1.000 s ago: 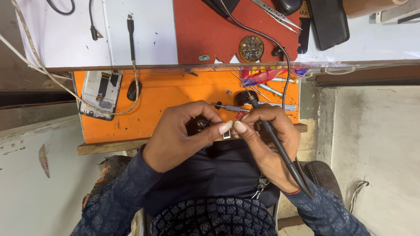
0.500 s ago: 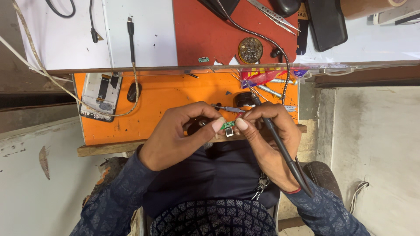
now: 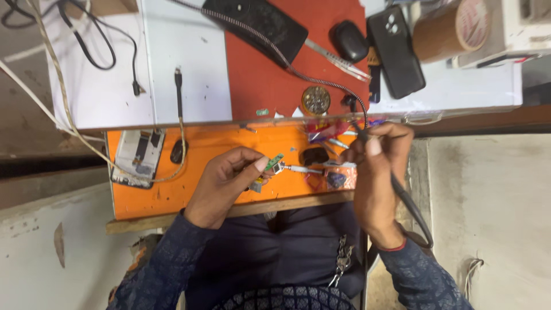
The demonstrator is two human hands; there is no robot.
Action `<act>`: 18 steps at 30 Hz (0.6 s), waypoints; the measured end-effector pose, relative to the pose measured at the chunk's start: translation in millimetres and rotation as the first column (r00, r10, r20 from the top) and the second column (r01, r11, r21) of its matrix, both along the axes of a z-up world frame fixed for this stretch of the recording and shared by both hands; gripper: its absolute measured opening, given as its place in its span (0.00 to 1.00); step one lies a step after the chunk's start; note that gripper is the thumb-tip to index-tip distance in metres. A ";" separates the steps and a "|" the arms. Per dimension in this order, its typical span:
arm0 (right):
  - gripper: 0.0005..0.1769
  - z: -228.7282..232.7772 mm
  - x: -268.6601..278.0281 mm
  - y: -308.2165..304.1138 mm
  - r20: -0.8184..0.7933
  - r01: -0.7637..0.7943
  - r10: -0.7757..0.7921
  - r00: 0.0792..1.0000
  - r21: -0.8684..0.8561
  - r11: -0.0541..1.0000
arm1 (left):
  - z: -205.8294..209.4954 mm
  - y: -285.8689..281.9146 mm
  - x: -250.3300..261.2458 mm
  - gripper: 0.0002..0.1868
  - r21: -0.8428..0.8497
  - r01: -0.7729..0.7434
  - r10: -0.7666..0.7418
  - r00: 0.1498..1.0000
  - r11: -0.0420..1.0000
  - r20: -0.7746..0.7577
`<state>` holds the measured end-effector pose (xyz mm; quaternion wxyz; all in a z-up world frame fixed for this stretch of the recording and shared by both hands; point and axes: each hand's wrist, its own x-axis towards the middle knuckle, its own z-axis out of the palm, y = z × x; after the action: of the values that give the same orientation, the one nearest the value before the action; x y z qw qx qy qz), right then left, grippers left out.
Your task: The person uses a soldering iron to apply solder to a small green circuit board. They then attach a black earbud to the board and inspect the assembly.
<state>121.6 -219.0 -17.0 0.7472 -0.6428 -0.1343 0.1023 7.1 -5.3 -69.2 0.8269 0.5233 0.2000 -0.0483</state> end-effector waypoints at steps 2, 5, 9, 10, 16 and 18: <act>0.10 7.0 16.9 -2.0 0.018 0.068 -0.069 0.997 0.025 0.997 | -6.9 -0.1 -0.1 0.11 -0.043 -0.060 0.060 0.998 0.997 -0.009; 0.10 23.9 50.1 -0.1 0.225 0.172 -0.128 0.966 -0.188 0.967 | -18.8 0.1 -0.7 0.09 -0.101 -0.093 0.085 0.992 0.991 -0.089; 0.10 44.8 108.0 16.3 0.184 0.183 -0.170 0.968 -0.057 0.981 | -33.3 -4.7 0.8 0.09 -0.077 -0.107 0.102 0.992 0.991 -0.073; 0.11 47.6 125.4 22.6 0.142 0.199 -0.193 0.971 -0.029 0.979 | -35.6 -6.4 0.9 0.09 -0.060 -0.102 0.098 0.993 0.993 -0.064; 0.09 32.4 222.7 60.3 0.537 0.176 -0.080 0.840 -0.130 0.976 | -42.3 -13.7 0.3 0.09 -0.086 -0.115 0.109 0.991 0.990 -0.075; 0.08 23.6 249.1 69.9 0.599 0.172 -0.060 0.798 -0.132 0.976 | -42.1 -13.4 0.4 0.09 -0.090 -0.120 0.110 0.989 0.989 -0.103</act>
<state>370.8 -149.1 6.5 0.6119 -0.7142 -0.3108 -0.1374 7.5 -18.7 -111.3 0.8417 0.4676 0.2675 -0.0356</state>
